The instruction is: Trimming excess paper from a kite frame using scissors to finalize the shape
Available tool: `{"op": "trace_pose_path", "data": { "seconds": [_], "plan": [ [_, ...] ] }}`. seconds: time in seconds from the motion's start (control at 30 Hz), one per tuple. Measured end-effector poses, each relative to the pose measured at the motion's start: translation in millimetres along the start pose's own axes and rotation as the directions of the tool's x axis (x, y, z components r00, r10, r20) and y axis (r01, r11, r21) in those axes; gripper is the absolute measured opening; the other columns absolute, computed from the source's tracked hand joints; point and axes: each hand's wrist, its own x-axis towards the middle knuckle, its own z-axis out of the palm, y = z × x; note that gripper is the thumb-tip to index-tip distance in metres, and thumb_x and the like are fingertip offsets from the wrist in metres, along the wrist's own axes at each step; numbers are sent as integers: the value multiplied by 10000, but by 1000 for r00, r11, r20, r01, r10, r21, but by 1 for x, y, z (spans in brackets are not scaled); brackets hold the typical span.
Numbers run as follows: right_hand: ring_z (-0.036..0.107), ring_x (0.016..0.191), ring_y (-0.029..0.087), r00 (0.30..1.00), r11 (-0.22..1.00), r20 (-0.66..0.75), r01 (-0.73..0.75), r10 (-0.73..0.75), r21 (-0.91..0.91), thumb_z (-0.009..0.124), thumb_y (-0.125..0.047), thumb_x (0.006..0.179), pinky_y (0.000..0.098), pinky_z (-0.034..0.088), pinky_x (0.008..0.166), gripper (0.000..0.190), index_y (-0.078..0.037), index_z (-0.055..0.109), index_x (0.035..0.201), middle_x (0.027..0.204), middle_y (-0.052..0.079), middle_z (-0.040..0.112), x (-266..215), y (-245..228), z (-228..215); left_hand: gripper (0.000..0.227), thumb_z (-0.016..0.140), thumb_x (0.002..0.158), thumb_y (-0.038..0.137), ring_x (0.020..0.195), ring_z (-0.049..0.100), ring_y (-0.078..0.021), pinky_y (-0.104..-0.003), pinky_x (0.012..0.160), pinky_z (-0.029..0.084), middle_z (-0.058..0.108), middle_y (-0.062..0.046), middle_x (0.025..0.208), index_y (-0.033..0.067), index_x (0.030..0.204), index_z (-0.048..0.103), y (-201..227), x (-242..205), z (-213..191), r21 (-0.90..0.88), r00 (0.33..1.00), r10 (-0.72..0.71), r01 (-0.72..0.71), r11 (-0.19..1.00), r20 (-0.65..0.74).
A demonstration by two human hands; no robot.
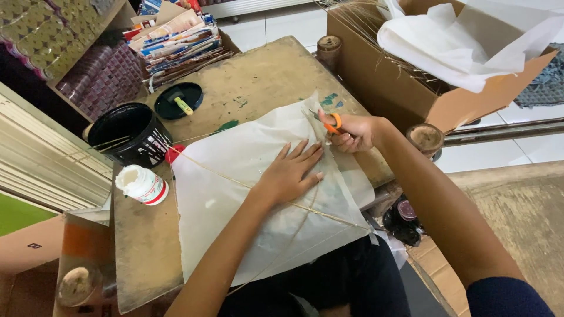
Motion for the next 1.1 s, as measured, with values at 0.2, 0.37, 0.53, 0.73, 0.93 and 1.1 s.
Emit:
{"op": "trace_pose_path", "data": {
  "seconds": [0.2,0.37,0.53,0.73,0.93,1.1],
  "plan": [
    [278,409,38,998,999,66,-19,17,26,622,-638,940,100,163,303,530,-192,431,726,506,-95,284,13,4,-11,665,252,1036,570,1566,175,-257,-538,1267,86,261,0,1682,231,1607,282,2,0,-3,4,1000,-4,4,1000,19],
    [292,400,50,1000,1000,4,16,-16,1,604,-784,879,111,189,304,660,-183,401,695,494,-77,282,4,-4,-2,675,251,1030,578,1569,164,-262,-535,1266,67,249,4,1687,237,1612,275,-1,-1,2,-12,1000,-6,6,1000,4],
    [311,405,51,1000,999,20,-16,17,-33,566,-849,851,118,182,302,727,-169,413,646,489,-91,267,2,-12,0,663,271,1038,569,1562,190,-269,-540,1263,94,284,-8,1675,220,1601,306,-4,1,6,-8,1000,8,-8,1000,-30],
    [298,404,34,998,998,49,-31,34,-60,587,-776,899,90,174,307,691,-180,387,610,491,-104,234,10,-10,-2,662,272,1037,574,1564,175,-269,-548,1265,101,258,11,1683,255,1616,249,-5,3,5,2,1000,8,-8,1000,-13],
    [321,405,42,1000,1000,19,-12,12,-21,590,-834,842,101,201,302,722,-191,373,596,483,-91,259,4,-19,1,686,218,1030,603,1568,170,-260,-537,1266,83,250,8,1686,246,1615,257,-3,3,4,-13,1000,0,0,1000,0],
    [315,415,33,997,999,62,-33,35,-32,605,-783,870,95,194,307,682,-191,375,621,502,-98,259,14,-20,-13,679,256,1032,589,1563,184,-268,-542,1267,98,277,-7,1676,226,1605,280,-2,2,2,4,1000,5,-5,1000,-9]
  ]
}}
